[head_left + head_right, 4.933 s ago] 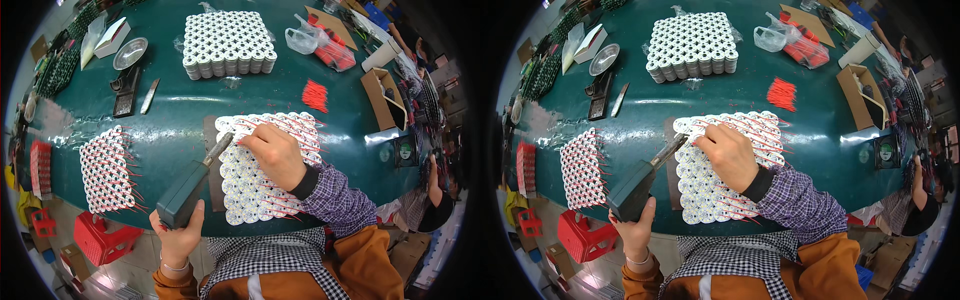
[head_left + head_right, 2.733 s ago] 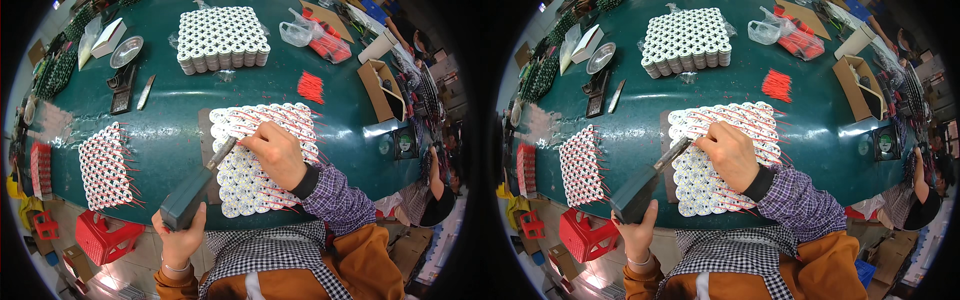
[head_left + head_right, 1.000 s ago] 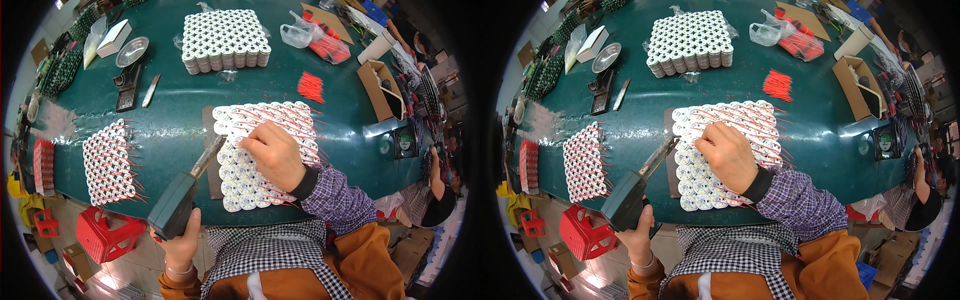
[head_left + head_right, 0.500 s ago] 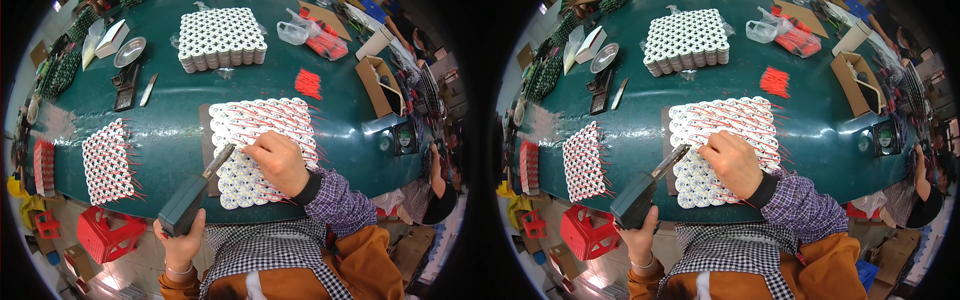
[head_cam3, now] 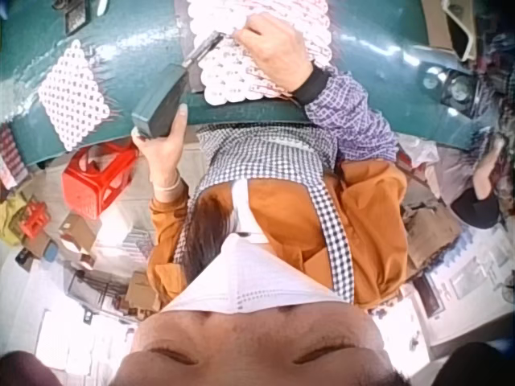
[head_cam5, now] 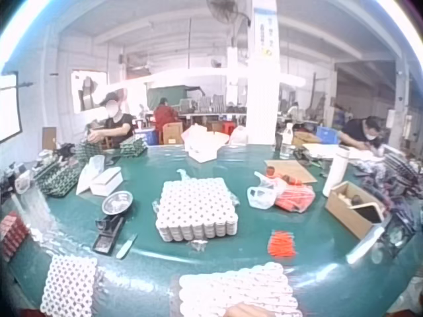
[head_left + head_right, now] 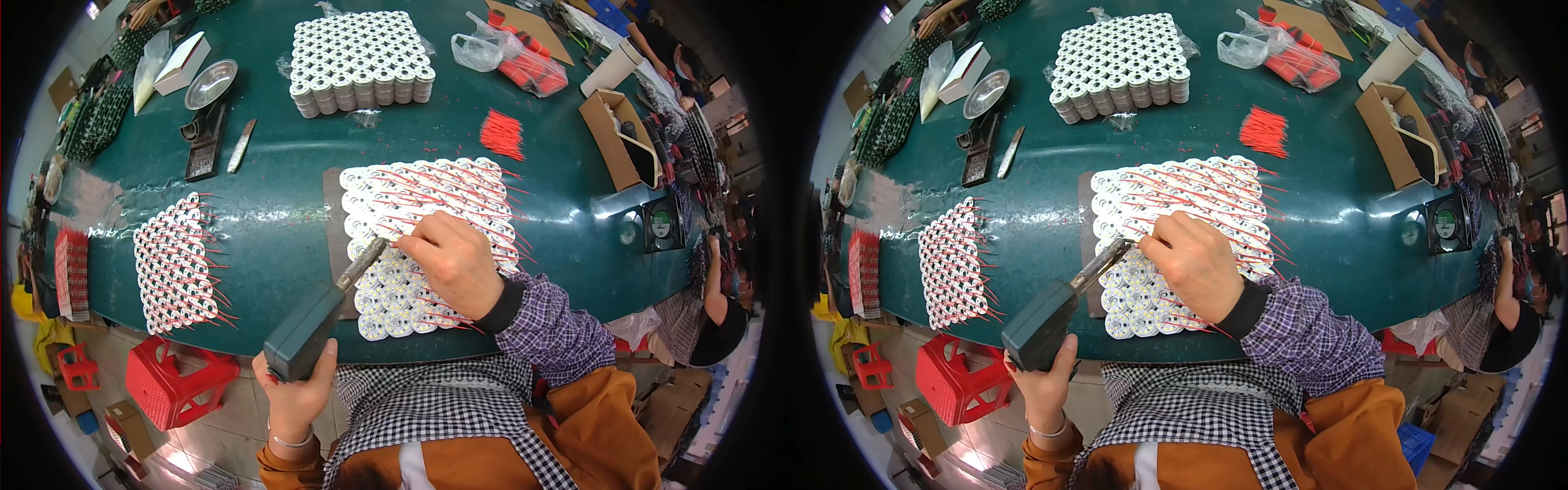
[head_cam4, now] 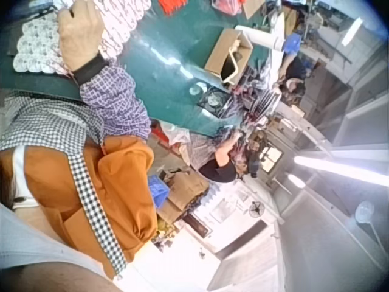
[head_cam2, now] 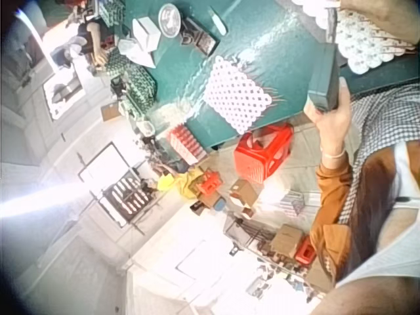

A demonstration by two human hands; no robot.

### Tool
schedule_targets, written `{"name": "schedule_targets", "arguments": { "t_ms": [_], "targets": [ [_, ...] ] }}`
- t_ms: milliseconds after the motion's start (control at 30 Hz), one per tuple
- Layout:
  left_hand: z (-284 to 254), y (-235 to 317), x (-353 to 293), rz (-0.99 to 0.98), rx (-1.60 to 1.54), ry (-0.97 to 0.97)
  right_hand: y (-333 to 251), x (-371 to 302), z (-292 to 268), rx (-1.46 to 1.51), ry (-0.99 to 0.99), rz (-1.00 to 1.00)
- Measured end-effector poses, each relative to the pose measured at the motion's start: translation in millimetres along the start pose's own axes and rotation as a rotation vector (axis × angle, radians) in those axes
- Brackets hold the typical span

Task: The person solders wires onto circular LED boards using a soldering gun, removes the completed batch to place a new set of LED boards, and solders wires onto them.

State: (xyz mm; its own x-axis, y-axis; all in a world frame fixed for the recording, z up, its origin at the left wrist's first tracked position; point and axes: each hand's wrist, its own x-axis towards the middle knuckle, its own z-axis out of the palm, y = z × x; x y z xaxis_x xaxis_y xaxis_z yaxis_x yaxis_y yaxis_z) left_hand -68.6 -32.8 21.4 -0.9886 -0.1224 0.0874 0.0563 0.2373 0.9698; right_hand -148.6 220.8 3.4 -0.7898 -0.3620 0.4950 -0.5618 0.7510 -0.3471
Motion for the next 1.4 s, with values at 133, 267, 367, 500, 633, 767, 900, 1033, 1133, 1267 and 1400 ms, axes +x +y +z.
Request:
{"name": "schedule_targets", "arguments": {
  "t_ms": [133,267,367,500,633,767,900,1033,1133,1267,1400],
  "targets": [
    [1,-13,-8,0.016,0.003,0.122,0,0,1,0.000,0.014,-0.007],
    [-12,-21,-15,-0.070,0.064,0.029,1,0,1,-0.002,0.021,-0.014],
    [-12,-20,-17,-0.076,0.032,0.082,0,0,1,-0.008,0.010,-0.016],
    [-13,-27,-15,0.043,0.077,0.038,-1,2,-3,0.007,0.006,0.004],
    [-19,-28,-14,0.174,0.148,-0.009,-9,6,-21,-0.001,0.009,0.022],
    [-21,-29,-15,0.158,0.116,0.001,-20,10,-22,0.035,0.034,0.024],
    [-22,-32,-17,0.147,0.122,-0.019,-15,5,-6,0.062,0.023,0.021],
    [-17,-25,-22,-0.017,0.050,0.054,-12,1,2,0.066,0.012,0.030],
    [-12,-29,-23,0.065,0.016,0.123,-12,0,4,0.059,-0.002,0.030],
    [-15,-23,-20,0.047,0.032,0.042,-12,0,4,0.044,-0.010,0.017],
    [-14,-18,-18,0.013,0.026,0.038,-13,0,5,0.038,-0.012,0.020]
  ]
}}
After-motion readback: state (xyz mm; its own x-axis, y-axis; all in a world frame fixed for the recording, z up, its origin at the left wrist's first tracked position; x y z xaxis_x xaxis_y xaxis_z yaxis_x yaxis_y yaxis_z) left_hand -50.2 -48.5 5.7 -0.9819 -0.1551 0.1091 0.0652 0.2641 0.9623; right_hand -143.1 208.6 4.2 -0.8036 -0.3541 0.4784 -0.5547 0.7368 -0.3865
